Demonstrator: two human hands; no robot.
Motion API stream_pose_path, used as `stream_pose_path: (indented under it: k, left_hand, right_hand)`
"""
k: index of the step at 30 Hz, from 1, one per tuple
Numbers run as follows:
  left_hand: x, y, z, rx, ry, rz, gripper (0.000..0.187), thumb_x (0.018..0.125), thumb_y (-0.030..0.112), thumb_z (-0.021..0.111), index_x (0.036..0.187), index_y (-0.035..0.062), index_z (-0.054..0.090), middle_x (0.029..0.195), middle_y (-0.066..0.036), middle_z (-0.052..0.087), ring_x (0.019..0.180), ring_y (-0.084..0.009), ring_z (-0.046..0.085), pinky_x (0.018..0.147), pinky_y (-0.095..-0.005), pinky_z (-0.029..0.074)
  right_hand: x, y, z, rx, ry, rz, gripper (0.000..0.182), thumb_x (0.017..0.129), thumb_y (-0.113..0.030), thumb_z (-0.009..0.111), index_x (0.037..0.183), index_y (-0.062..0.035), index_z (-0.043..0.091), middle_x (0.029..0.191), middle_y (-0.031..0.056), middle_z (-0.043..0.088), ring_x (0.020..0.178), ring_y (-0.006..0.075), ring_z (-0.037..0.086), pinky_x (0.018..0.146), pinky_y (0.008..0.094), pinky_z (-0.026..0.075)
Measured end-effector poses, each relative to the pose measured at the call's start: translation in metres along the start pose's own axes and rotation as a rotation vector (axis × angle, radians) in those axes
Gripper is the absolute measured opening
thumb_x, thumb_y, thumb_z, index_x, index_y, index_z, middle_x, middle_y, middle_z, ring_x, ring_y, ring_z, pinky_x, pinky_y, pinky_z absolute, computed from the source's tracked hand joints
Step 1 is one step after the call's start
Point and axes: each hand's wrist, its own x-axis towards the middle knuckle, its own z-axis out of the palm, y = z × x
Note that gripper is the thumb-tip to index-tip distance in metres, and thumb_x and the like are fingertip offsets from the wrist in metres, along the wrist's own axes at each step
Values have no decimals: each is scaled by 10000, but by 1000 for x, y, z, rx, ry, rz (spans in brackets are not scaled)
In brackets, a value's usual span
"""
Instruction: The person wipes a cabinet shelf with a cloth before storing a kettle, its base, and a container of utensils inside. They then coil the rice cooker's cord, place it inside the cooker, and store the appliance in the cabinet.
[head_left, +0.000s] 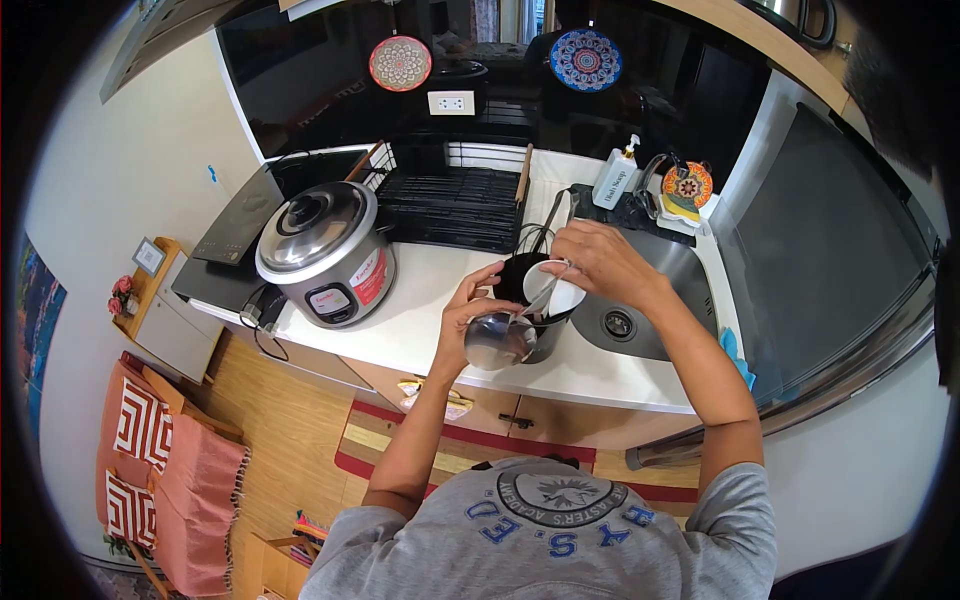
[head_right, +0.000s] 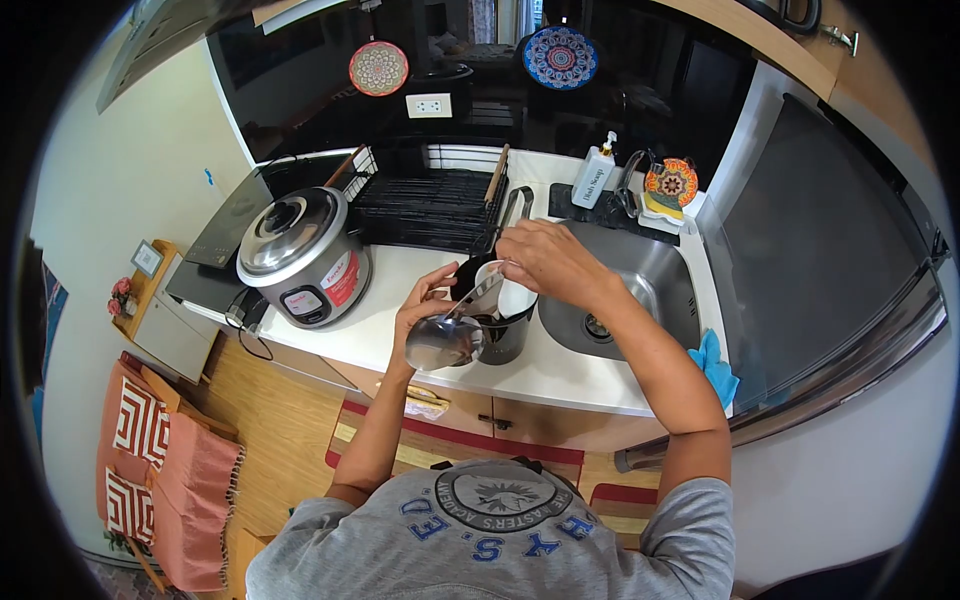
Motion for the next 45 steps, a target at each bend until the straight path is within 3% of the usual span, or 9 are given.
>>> stream_pose_path:
  k: [5,7,11,13,19,24,27,33,45]
  left_hand:
    - [-5,9,10,211,63,103,312,605,84,772,912,60,726,1261,-160,544,1153,-267,523,895,-373,468]
    - [-9,14,19,142,97,63,319,617,74,770,926,40,701,1251,-170,547,1143,-278,533,887,-371,479]
    - [-9,19,25,238,124,124,271,743,108,716,985,21,631,1241,-202,544,1152,-292,530,936,-349,442]
    - [-7,13,26,133,128,109,263,749,103,715,981,23,622,1276,-208,515,1171,-302,520,952,-356,436]
    - [-1,6,19,45,76,124,246,698,41,732,906,20,603,1378,-187,441,1231,-316,489,895,-361,500]
    - [2,8,16,-187,-6,-86,189,734,18,686,908,30,612,1409,-163,407,1228,-292,480,858,-341,521]
    - [7,11,14,-86,51,-127,204,715,-2,684,908,39,632,1375,-153,432,1220,-269,467,839,-335,532]
    - [18,9,9,332,-56,207,257,623,-35,717,863,39,667,1289,-156,484,1176,-277,479,866,-334,509]
    - [-2,3,15,252,8,95,314,596,103,756,885,30,659,1095,-132,605,1049,-260,547,876,-343,447]
  right_hand:
    - [-7,-6,11,19,87,139,223,809,-197,702,730,-23,586,664,82,577,560,268,556,516,368,436]
    - [-7,-8,17,259,172,267,222,800,-213,722,788,-11,630,686,86,615,529,166,575,464,317,423]
    - [-4,-14,14,406,40,512,220,835,-222,703,874,-8,674,708,72,644,569,95,576,486,265,447]
    - [-9,-8,24,866,57,677,226,873,-218,670,907,4,690,729,46,653,625,74,589,527,245,479]
    - [-24,6,30,1134,224,649,218,890,-127,624,1066,0,638,891,93,670,693,101,617,581,226,525]
    - [-20,36,41,650,536,715,533,816,-107,697,1279,-66,435,1107,110,591,784,106,573,609,254,519]
    - [-18,44,43,1236,245,719,422,832,-58,662,1206,-67,467,1038,60,559,820,104,565,649,259,506]
    - [-17,25,43,1152,216,683,366,850,-64,647,1190,-59,511,1040,9,548,830,89,539,666,260,491]
    - [-53,13,56,1133,443,814,484,913,-150,605,1352,-41,435,1190,47,582,940,94,562,744,225,455]
